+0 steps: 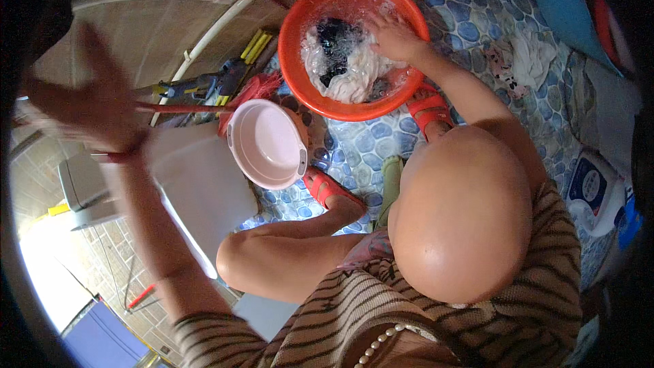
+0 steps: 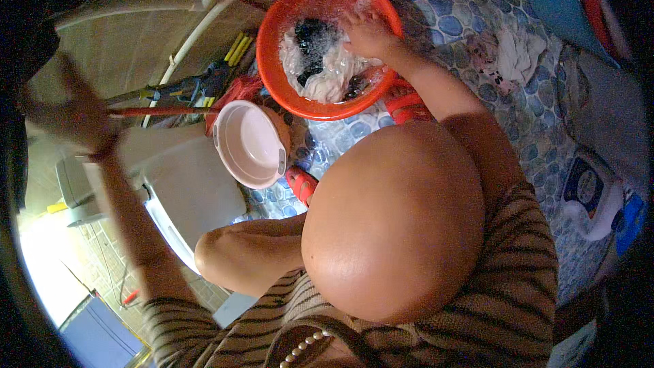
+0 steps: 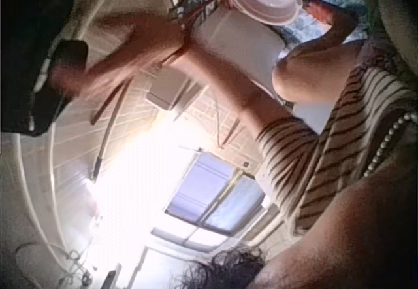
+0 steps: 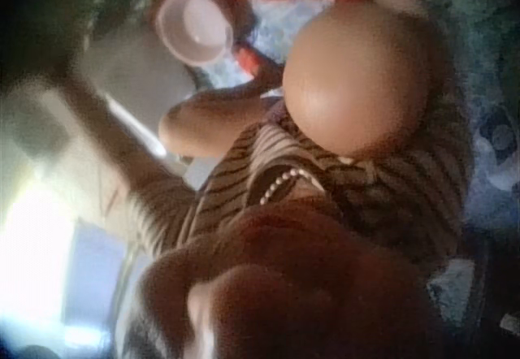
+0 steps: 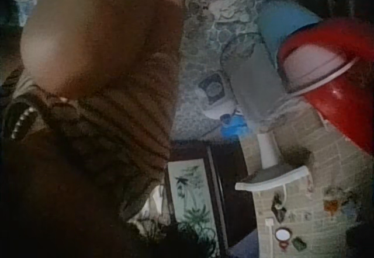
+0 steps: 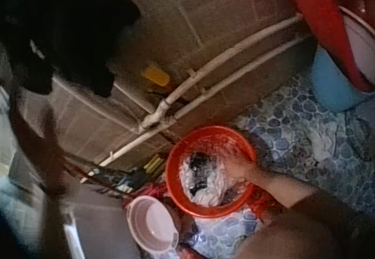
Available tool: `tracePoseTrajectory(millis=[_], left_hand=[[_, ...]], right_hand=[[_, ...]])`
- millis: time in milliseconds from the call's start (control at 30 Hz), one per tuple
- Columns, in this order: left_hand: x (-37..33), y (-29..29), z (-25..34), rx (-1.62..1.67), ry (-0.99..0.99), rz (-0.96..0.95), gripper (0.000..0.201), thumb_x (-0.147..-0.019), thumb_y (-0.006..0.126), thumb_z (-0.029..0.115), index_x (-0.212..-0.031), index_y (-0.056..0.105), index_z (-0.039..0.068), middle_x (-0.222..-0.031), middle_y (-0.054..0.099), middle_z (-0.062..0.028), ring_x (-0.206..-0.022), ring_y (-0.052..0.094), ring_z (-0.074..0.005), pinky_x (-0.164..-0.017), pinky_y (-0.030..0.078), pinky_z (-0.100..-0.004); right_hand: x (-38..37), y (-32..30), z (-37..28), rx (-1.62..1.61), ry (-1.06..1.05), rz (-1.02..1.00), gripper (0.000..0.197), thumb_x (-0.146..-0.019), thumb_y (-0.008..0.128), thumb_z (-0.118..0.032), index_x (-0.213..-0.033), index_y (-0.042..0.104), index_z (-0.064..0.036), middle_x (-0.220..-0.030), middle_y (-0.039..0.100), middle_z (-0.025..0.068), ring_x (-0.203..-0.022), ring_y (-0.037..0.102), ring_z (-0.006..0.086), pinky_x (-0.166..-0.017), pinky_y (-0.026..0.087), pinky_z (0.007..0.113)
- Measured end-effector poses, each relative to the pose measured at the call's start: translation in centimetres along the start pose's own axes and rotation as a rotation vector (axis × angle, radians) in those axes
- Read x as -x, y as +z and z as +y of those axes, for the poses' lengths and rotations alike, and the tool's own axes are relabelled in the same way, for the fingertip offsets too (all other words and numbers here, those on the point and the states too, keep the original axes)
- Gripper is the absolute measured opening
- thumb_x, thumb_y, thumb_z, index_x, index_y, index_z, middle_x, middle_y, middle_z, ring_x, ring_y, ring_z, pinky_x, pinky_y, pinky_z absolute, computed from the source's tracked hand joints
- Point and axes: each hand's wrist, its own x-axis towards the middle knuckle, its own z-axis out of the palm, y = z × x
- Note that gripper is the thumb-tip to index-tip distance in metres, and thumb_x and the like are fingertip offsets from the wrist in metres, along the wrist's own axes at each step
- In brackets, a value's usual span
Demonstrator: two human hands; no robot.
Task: The person washes clothes by hand in a basin filled with soapy water, wrings them out, pours the dirty water into a toilet, and places the garments back into the basin with clean water.
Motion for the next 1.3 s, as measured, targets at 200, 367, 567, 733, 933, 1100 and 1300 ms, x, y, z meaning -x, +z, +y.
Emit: tracePoseTrajectory(millis=[200,367,567,733,933,1100,1300], left_hand=[[20.5,10.9,21.1,0.474,-0.391,-0.921,0.072,-0.075,0.063,0.025,-0.137,0.029,0.012,-0.143,0.027,-0.0126,-0.129,0.026,-0.0375,-0.103,0.024,-0.0541],[27.8,15.7,24.5,0.304,-0.473,-1.544,0.069,-0.085,0.049,0.04,-0.143,0.016,0.02,-0.149,0.011,-0.0059,-0.137,0.009,-0.0334,-0.103,0.018,-0.0598],[35.3,21.0,21.0,0.521,-0.517,-1.524,0.067,-0.082,0.049,0.036,-0.14,0.021,0.016,-0.147,0.015,-0.0101,-0.134,0.014,-0.033,-0.105,0.017,-0.0547],[35.0,23.6,20.2,0.621,-0.519,-1.517,0.059,-0.079,0.054,0.024,-0.133,0.033,0.011,-0.142,0.025,-0.0145,-0.13,0.024,-0.0347,-0.104,0.022,-0.0502],[34.4,19.6,21.6,0.853,-0.897,-1.134,0.051,-0.076,0.06,0.009,-0.125,0.047,0.005,-0.135,0.037,-0.0198,-0.124,0.036,-0.0368,-0.103,0.028,-0.0446],[26.7,15.6,27.1,1.124,-1.891,-0.334,0.056,-0.085,0.055,0.027,-0.133,0.034,0.006,-0.133,0.042,-0.0153,-0.12,0.04,-0.0381,-0.101,0.031,-0.0426],[30.9,14.2,21.4,2.532,-2.227,0.205,0.061,-0.088,0.038,0.053,-0.132,0.037,0.01,-0.134,0.04,-0.0134,-0.121,0.04,-0.0313,-0.102,0.031,-0.0453]], right_hand=[[-1.3,2.8,0.7,0.159,-0.045,-0.136,0.065,-0.078,0.059,-0.032,-0.136,0.035,-0.0165,-0.145,0.021,0.0138,-0.133,0.021,0.0343,-0.106,0.017,0.055],[-4.6,2.0,-0.4,0.154,-0.003,-0.137,0.065,-0.081,0.053,-0.026,-0.139,0.029,-0.0164,-0.146,0.021,0.0118,-0.134,0.021,0.0304,-0.105,0.015,0.055],[-5.5,2.3,-0.5,0.112,-0.044,-0.231,0.063,-0.081,0.055,-0.031,-0.137,0.033,-0.0153,-0.147,0.021,0.0078,-0.134,0.022,0.0295,-0.106,0.019,0.05],[-6.8,0.2,0.7,-0.074,-0.003,-0.445,0.045,-0.083,0.051,-0.026,-0.125,0.048,-0.0096,-0.134,0.04,0.0168,-0.114,0.046,0.0379,-0.099,0.03,0.053],[-3.1,2.7,-0.6,0.195,0.228,0.285,0.027,-0.077,0.055,-0.014,-0.1,0.062,-0.0022,-0.104,0.061,0.018,-0.09,0.06,0.0378,-0.07,0.05,0.046],[-2.0,2.1,-0.3,-0.348,0.193,-0.101,0.028,-0.074,0.059,-0.011,-0.101,0.06,-0.0027,-0.09,0.063,0.02,-0.086,0.062,0.0304,-0.07,0.05,0.044],[-0.5,-8.4,-11.9,-0.529,-0.309,0.146,0.015,-0.064,0.06,-0.01,-0.075,0.063,0.0001,-0.073,0.063,0.0204,-0.073,0.062,0.0351,-0.065,0.049,0.043]])
